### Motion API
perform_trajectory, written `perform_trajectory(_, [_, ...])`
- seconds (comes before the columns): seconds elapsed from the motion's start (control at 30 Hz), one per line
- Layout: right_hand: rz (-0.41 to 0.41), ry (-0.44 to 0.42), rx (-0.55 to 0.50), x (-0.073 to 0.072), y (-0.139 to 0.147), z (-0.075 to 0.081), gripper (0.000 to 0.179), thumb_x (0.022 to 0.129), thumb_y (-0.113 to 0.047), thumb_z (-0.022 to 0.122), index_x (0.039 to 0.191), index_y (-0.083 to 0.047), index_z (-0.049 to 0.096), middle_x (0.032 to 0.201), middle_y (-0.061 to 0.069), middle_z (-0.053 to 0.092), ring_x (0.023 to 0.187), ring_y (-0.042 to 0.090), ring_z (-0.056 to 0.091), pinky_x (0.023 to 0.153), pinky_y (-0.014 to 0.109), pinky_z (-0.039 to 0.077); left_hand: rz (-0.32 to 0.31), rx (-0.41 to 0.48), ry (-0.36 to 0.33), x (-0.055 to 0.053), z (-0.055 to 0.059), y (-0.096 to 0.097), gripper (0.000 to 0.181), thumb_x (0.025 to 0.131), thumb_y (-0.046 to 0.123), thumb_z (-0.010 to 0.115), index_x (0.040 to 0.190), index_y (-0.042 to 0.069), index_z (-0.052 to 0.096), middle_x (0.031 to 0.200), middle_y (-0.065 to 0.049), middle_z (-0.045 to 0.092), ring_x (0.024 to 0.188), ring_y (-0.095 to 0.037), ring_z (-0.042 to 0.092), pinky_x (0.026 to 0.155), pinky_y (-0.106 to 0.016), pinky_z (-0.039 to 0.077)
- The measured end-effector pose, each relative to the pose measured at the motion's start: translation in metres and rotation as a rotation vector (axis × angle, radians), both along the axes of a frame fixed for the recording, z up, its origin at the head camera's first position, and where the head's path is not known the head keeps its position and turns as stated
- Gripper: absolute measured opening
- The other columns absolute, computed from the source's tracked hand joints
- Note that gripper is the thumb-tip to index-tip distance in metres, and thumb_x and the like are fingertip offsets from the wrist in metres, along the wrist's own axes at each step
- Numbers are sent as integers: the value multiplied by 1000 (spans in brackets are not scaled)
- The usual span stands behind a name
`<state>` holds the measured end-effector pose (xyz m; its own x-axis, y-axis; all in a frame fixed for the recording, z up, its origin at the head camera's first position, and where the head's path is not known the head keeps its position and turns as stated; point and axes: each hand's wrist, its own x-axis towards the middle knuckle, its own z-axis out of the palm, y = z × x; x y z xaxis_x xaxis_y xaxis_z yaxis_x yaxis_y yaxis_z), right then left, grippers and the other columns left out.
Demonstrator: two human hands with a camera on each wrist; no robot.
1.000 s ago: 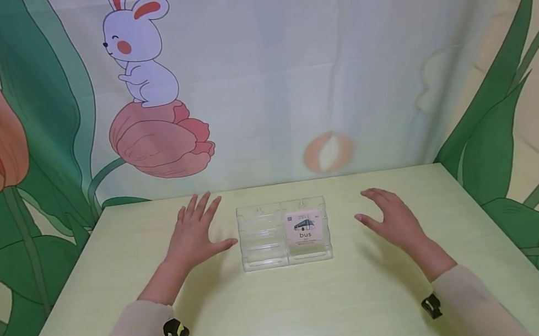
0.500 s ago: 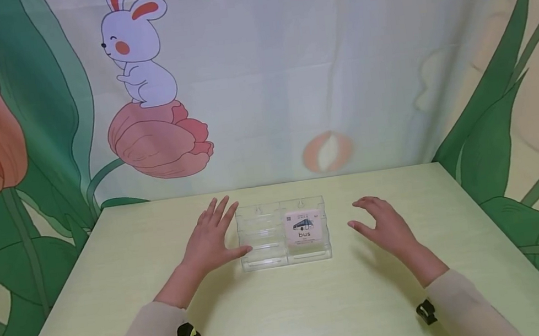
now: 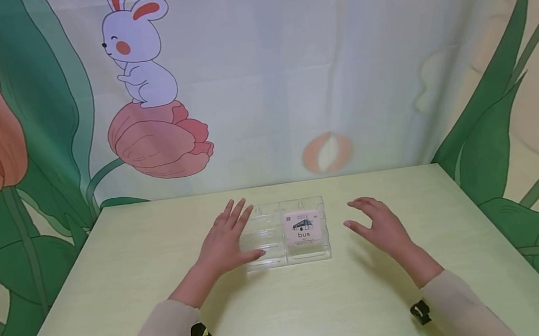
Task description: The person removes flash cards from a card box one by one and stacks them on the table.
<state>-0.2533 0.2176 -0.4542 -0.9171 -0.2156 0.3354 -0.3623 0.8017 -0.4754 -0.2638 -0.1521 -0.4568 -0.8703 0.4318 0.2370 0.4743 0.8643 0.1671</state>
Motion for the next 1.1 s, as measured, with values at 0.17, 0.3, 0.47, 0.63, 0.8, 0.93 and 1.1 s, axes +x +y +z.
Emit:
perform_trajectory(0.17, [11,9,-15,-2,-8,2,52,93,-29,76,135,-1,64,139,24,62,132,45,56,109,61,48,-10,-40,9,0,1,5,104,83,56,78,161,7,30,172,-14,23,160,-37,21,129,-56,28])
perform_trajectory(0.3, [5,3,-31,-3,-12,5,51,92,-28,76,134,-1,64,139,24,62,132,45,57,110,61,48,-16,-50,0,-2,3,9,105,84,57,76,162,7,28,172,-13,22,161,-35,20,130,-54,26])
perform_trajectory(0.47, [8,11,-48,-7,-16,8,50,92,-26,77,133,-2,65,138,23,63,132,43,58,111,60,48,-23,-60,-14,-6,3,13,107,84,59,76,162,6,26,173,-12,20,161,-34,18,131,-52,24])
perform_trajectory(0.63, [25,17,-57,-9,-22,10,50,90,-24,78,133,-2,65,136,23,64,131,43,59,110,59,50,-28,-78,-22,-8,3,15,107,84,59,75,162,6,26,173,-13,20,161,-34,18,131,-52,25])
perform_trajectory(0.8, [49,17,-72,-10,-29,9,51,89,-22,79,132,0,65,134,23,65,127,42,62,107,57,52,-28,-90,-45,-10,1,17,107,85,60,74,163,6,25,173,-12,19,162,-34,16,132,-52,23])
perform_trajectory(0.93, [61,0,-81,-12,-34,9,50,88,-20,80,132,0,66,134,22,66,122,40,64,103,55,55,-26,-101,-51,-12,-1,18,108,84,61,74,163,6,24,173,-13,20,162,-34,17,132,-52,23])
perform_trajectory(1.1, [72,-12,-98,-14,-41,11,45,88,-18,80,128,0,68,131,20,67,115,38,66,97,54,57,-19,-120,-44,-13,-3,19,108,84,62,74,163,7,24,173,-12,20,162,-33,17,132,-51,24])
